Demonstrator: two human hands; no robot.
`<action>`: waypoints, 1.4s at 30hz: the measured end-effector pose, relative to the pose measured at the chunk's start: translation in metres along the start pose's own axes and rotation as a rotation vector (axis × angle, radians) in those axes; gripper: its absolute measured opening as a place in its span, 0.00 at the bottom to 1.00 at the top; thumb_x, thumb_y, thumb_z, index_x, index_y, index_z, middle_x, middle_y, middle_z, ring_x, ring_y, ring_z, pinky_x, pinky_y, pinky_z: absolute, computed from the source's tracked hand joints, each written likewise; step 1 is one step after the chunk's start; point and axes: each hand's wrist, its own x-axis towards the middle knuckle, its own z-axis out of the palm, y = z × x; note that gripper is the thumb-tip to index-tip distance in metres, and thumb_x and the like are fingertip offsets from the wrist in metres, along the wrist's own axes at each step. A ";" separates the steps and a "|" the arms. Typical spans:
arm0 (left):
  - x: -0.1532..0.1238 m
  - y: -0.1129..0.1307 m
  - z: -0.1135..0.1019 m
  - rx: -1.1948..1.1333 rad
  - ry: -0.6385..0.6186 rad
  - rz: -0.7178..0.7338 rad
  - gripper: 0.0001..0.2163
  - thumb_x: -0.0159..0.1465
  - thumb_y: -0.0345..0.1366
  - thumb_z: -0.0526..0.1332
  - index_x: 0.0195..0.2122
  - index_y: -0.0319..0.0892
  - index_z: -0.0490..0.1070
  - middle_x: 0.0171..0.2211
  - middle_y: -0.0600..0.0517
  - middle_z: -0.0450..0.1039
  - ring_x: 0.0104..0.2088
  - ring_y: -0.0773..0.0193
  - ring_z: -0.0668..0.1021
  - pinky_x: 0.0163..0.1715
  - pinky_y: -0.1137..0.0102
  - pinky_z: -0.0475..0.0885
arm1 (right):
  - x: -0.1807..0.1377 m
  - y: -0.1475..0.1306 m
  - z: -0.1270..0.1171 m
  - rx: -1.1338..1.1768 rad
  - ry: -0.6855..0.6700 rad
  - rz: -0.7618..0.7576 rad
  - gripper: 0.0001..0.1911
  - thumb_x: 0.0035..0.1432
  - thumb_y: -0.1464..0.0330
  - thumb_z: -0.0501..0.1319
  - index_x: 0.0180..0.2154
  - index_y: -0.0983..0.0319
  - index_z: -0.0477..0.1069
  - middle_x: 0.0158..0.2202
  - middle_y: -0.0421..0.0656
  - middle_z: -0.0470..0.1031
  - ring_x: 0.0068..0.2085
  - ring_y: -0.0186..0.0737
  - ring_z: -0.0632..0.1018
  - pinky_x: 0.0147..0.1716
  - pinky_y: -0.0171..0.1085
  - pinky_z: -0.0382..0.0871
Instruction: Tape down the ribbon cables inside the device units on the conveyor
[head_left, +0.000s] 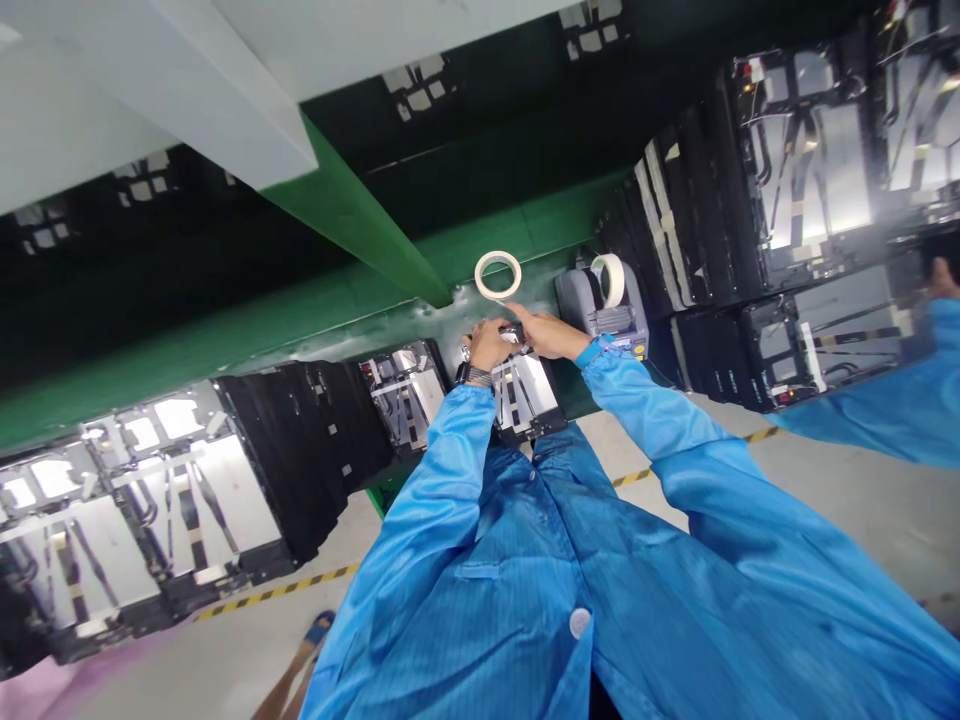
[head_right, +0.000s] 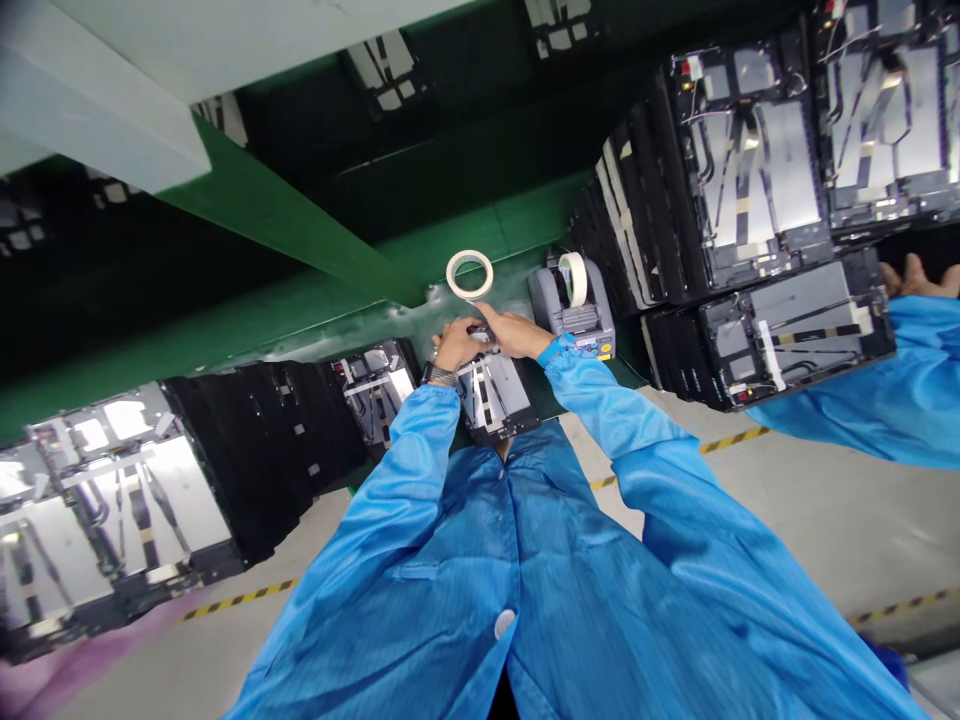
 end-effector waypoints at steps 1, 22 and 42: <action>0.000 0.000 0.000 0.004 -0.002 -0.002 0.24 0.56 0.48 0.76 0.55 0.55 0.79 0.59 0.49 0.76 0.63 0.43 0.71 0.62 0.50 0.62 | 0.000 0.001 0.001 -0.001 0.003 -0.001 0.51 0.56 0.79 0.62 0.77 0.65 0.43 0.41 0.47 0.84 0.38 0.45 0.81 0.43 0.38 0.72; -0.002 -0.002 -0.004 0.030 -0.032 0.018 0.23 0.60 0.50 0.73 0.56 0.55 0.77 0.62 0.48 0.74 0.65 0.44 0.69 0.63 0.50 0.61 | 0.004 0.000 -0.003 -0.129 0.130 0.174 0.62 0.55 0.70 0.76 0.78 0.61 0.39 0.59 0.61 0.76 0.54 0.61 0.81 0.51 0.47 0.75; -0.058 -0.074 -0.044 -0.303 0.327 0.016 0.16 0.74 0.36 0.56 0.61 0.51 0.70 0.62 0.49 0.75 0.58 0.61 0.78 0.56 0.65 0.75 | -0.034 -0.073 0.116 0.247 0.488 0.118 0.28 0.68 0.70 0.56 0.68 0.58 0.61 0.55 0.53 0.77 0.57 0.54 0.77 0.58 0.51 0.74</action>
